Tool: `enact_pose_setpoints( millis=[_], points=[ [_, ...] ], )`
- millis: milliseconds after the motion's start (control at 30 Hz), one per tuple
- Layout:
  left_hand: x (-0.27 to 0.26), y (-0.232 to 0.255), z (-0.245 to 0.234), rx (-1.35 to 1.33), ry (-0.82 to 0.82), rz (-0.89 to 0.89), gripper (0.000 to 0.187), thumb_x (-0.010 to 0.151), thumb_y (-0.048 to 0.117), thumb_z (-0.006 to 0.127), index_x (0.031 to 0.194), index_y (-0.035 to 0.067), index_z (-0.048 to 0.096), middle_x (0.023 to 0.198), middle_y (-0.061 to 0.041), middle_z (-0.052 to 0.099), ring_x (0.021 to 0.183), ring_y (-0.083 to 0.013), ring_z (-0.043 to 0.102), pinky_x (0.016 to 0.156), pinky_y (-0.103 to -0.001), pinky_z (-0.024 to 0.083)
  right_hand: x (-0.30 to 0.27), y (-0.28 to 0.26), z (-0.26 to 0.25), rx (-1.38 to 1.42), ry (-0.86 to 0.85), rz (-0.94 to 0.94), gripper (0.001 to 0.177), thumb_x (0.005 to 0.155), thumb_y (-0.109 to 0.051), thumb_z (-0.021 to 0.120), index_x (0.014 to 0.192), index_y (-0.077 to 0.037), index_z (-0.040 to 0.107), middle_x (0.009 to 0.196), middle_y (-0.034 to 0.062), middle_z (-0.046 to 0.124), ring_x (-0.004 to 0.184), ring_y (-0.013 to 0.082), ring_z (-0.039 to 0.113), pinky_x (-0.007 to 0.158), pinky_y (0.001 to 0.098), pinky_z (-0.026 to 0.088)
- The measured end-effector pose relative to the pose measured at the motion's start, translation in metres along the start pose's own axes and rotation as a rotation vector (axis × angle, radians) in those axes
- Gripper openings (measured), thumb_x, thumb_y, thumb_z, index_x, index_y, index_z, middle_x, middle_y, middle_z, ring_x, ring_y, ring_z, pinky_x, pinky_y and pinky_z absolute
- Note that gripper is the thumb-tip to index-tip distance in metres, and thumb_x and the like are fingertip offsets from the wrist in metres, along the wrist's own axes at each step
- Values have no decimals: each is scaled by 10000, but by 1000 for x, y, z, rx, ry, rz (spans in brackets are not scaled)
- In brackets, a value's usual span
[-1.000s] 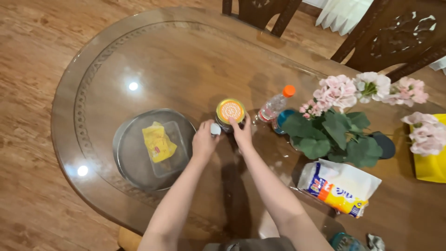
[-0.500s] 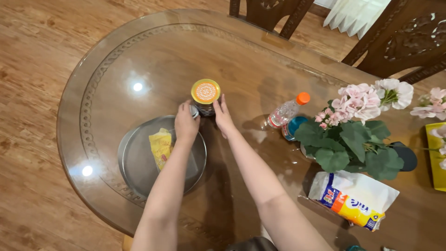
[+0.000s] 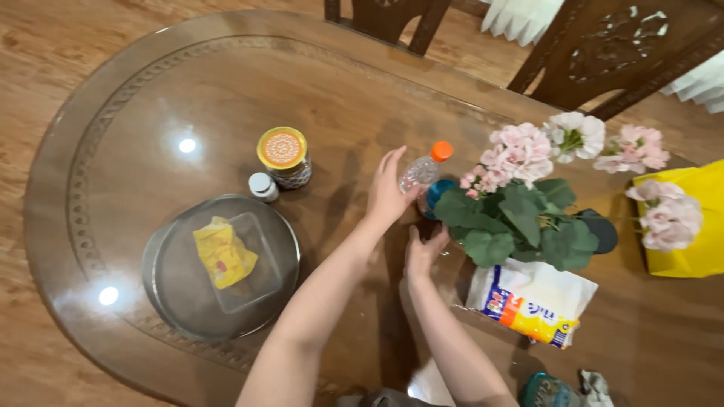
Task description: The person sprays a cleaning solution onto a wooden dining table and wipes the surface with a cloth in circular motions. They move a metal tray and other items aside to reach more area, then continue wiping the entire tabletop until it appears clean and shiny.
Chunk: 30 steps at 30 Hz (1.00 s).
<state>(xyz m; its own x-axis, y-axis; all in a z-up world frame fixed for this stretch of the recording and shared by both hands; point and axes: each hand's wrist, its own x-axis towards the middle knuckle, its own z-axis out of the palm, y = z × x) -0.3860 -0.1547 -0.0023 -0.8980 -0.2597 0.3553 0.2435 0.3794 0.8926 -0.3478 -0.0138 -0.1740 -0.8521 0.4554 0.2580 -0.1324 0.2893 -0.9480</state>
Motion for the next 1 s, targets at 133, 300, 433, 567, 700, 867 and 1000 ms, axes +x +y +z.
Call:
enact_pose_setpoints(
  millis=[133, 300, 433, 567, 700, 867, 1000],
  points=[
    [14, -16, 37, 18, -105, -53, 792, 680, 189, 887, 1390, 137, 542, 1396, -132, 601, 1257, -353, 598, 1037, -408, 504, 29, -16, -4, -146, -41, 172, 893, 823, -81, 831, 1524, 58, 296, 1530, 266, 328, 1397, 392, 358, 1155, 459, 289],
    [21, -16, 24, 176, -124, -124, 672, 757, 204, 852, 1365, 165, 568, 1359, -99, 631, 1165, -365, 641, 941, -439, 539, 41, -17, 18, -280, -52, 384, 818, 829, -257, 857, 1481, -3, 434, 1436, 251, 477, 1324, 370, 456, 1084, 432, 360],
    [34, -32, 1, 159, -58, -121, 652, 759, 206, 844, 1351, 163, 575, 1352, -121, 637, 1147, -377, 649, 936, -446, 543, 52, -8, 36, -80, -83, 150, 633, 854, -281, 842, 1365, -6, 590, 1411, 208, 631, 1292, 348, 601, 1114, 420, 426],
    [52, -40, -35, 222, -24, -177, 694, 760, 178, 847, 1382, 132, 542, 1319, -162, 643, 1155, -403, 638, 950, -465, 532, 68, -19, 60, -91, -215, 281, 849, 829, -330, 814, 1521, -115, 372, 1404, 169, 565, 1285, 302, 565, 1061, 406, 422],
    [79, -68, -63, 284, 94, -119, 719, 728, 104, 843, 1373, 66, 529, 1310, -217, 632, 1159, -429, 627, 959, -474, 527, 79, -12, 93, 48, -350, 317, 800, 827, -266, 849, 1483, -95, 425, 1401, 188, 595, 1300, 282, 569, 1077, 402, 455],
    [112, -101, -94, 373, 142, -93, 662, 747, 75, 816, 1348, 51, 542, 1258, -224, 652, 1154, -438, 627, 954, -492, 520, 75, -23, 133, 56, -542, 149, 858, 832, -199, 838, 1540, -114, 360, 1498, 130, 524, 1341, 247, 520, 1086, 395, 437],
    [125, -110, -114, 358, 237, -8, 675, 711, 42, 808, 1340, 59, 563, 1225, -220, 667, 1150, -434, 631, 976, -483, 518, 54, -61, 155, 165, -729, 441, 916, 791, -154, 747, 1596, -191, 311, 1487, 85, 543, 1159, 264, 649, 889, 403, 531]
  ],
)
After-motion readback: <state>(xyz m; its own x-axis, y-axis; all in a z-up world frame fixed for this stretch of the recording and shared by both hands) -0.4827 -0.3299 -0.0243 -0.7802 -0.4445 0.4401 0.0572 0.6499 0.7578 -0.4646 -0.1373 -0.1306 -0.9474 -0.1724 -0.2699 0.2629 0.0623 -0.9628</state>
